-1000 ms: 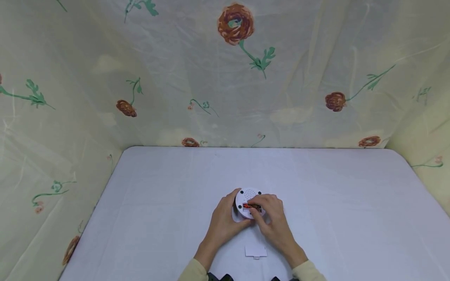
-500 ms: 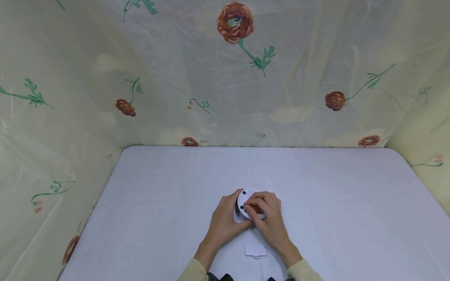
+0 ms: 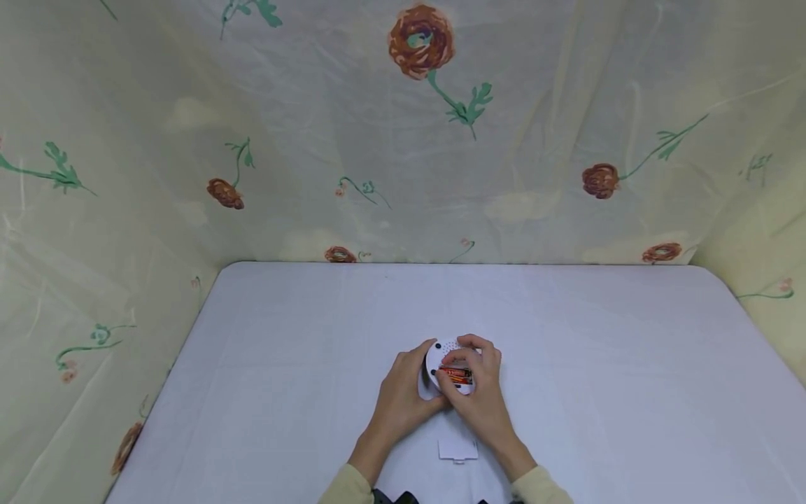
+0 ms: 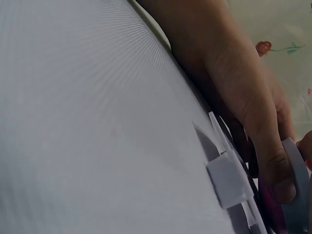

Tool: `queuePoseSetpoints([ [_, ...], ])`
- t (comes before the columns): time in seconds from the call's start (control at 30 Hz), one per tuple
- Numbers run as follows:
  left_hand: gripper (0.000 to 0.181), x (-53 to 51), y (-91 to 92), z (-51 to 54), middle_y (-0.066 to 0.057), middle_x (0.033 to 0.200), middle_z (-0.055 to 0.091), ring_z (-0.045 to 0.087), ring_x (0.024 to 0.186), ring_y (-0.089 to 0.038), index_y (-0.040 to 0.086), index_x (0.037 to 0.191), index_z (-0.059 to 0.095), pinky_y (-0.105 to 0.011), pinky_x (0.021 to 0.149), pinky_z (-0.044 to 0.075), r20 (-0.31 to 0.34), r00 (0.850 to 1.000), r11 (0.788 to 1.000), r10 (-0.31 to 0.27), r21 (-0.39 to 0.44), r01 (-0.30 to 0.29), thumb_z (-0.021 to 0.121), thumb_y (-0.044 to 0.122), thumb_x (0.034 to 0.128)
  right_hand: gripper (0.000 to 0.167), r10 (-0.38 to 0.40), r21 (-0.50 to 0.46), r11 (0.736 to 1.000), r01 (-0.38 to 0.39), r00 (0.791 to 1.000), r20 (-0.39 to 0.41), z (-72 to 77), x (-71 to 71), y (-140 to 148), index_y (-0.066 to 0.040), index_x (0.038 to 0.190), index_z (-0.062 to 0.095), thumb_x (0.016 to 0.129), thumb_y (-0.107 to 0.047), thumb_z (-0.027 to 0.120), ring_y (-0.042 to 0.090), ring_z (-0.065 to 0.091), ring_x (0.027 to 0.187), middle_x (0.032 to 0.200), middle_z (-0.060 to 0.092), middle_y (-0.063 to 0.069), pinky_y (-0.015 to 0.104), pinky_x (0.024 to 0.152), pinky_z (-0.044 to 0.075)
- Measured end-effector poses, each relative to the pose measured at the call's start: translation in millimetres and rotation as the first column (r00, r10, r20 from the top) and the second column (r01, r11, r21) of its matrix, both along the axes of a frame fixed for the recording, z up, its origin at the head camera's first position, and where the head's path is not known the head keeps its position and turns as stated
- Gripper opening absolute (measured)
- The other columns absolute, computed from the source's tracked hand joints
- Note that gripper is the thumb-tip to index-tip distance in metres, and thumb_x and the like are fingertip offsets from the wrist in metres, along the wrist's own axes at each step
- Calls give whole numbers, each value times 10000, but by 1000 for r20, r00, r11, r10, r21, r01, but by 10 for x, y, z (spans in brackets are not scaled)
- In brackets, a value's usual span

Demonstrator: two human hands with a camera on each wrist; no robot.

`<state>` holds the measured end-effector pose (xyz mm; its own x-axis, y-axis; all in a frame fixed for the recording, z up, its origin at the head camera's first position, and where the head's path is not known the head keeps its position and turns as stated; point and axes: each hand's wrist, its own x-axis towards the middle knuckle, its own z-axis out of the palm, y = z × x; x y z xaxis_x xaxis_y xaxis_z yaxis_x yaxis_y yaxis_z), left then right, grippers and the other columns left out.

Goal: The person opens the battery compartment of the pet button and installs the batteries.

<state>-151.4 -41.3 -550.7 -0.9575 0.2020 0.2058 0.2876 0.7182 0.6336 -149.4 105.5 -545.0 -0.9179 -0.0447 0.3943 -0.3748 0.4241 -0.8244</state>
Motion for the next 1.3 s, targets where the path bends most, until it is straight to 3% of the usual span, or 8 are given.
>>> queuePoseSetpoints([
  [0.13, 899, -8, 0, -10, 31, 1301, 566, 523, 1145, -134, 209, 1435, 379, -352, 913, 508, -5, 1000, 1000, -1, -5, 1, 813, 441, 682, 389, -28, -69, 997, 38, 990, 140, 70, 19, -25, -135, 1121, 584, 776, -81, 756, 212, 293, 1297, 1391, 349, 98, 164, 1009, 224],
  [0.23, 898, -8, -1, -13, 29, 1310, 560, 519, 1152, -132, 208, 1439, 374, -353, 924, 504, 1, 1000, 1000, -2, -6, 2, 805, 454, 690, 487, -11, -93, 995, 32, 977, 212, 227, 68, -49, -70, 1228, 534, 788, -73, 743, 245, 324, 1322, 1411, 344, 145, 85, 1021, 191],
  [0.37, 892, 0, -3, -9, 24, 1313, 558, 518, 1152, -131, 201, 1441, 370, -351, 932, 502, 8, 1000, 1000, -3, -7, 3, 796, 458, 701, 528, 17, -85, 996, 4, 971, 237, 411, 126, -72, -11, 1281, 489, 809, -63, 721, 268, 340, 1329, 1403, 365, 188, 42, 1027, 176],
  [0.47, 890, 4, -6, -3, 23, 1312, 559, 520, 1149, -131, 197, 1439, 373, -348, 931, 502, 6, 1000, 1000, -4, -4, 4, 797, 457, 701, 532, 24, -93, 996, -1, 970, 241, 434, 131, -78, -6, 1285, 480, 809, -47, 715, 267, 346, 1320, 1395, 367, 201, 29, 1022, 175],
  [0.67, 885, 6, -8, 1, 24, 1323, 555, 517, 1154, -133, 196, 1437, 375, -351, 937, 500, 3, 1000, 1000, -7, 0, 7, 797, 453, 703, 513, 28, -95, 995, -4, 969, 245, 406, 120, -76, -15, 1270, 483, 809, -31, 707, 274, 345, 1317, 1394, 362, 184, 21, 1014, 168],
  [0.83, 891, 2, -10, -11, 20, 1323, 556, 517, 1155, -135, 187, 1438, 375, -348, 937, 499, -4, 1000, 1000, -11, 0, 11, 802, 446, 700, 498, 37, -96, 995, -13, 968, 250, 204, 54, -30, -86, 1271, 487, 824, -73, 707, 233, 330, 1330, 1413, 351, 120, 41, 1027, 166],
  [1.1, 887, 0, -13, -13, 12, 1324, 557, 517, 1152, -137, 175, 1436, 381, -346, 941, 497, -17, 1000, 1000, -16, 0, 16, 801, 444, 703, 485, 48, -87, 996, -25, 963, 266, 77, 16, 9, -205, 1257, 487, 833, -125, 707, 166, 306, 1344, 1427, 332, 25, 254, 1114, 201],
  [1.3, 887, 0, -14, 1, 5, 1328, 557, 518, 1144, -141, 173, 1433, 384, -347, 934, 498, -28, 999, 1000, -21, 7, 22, 809, 430, 698, 484, 49, -86, 996, -28, 966, 255, 67, 10, 8, -194, 1252, 493, 827, -100, 703, 175, 312, 1335, 1427, 327, 38, 141, 1069, 191],
])
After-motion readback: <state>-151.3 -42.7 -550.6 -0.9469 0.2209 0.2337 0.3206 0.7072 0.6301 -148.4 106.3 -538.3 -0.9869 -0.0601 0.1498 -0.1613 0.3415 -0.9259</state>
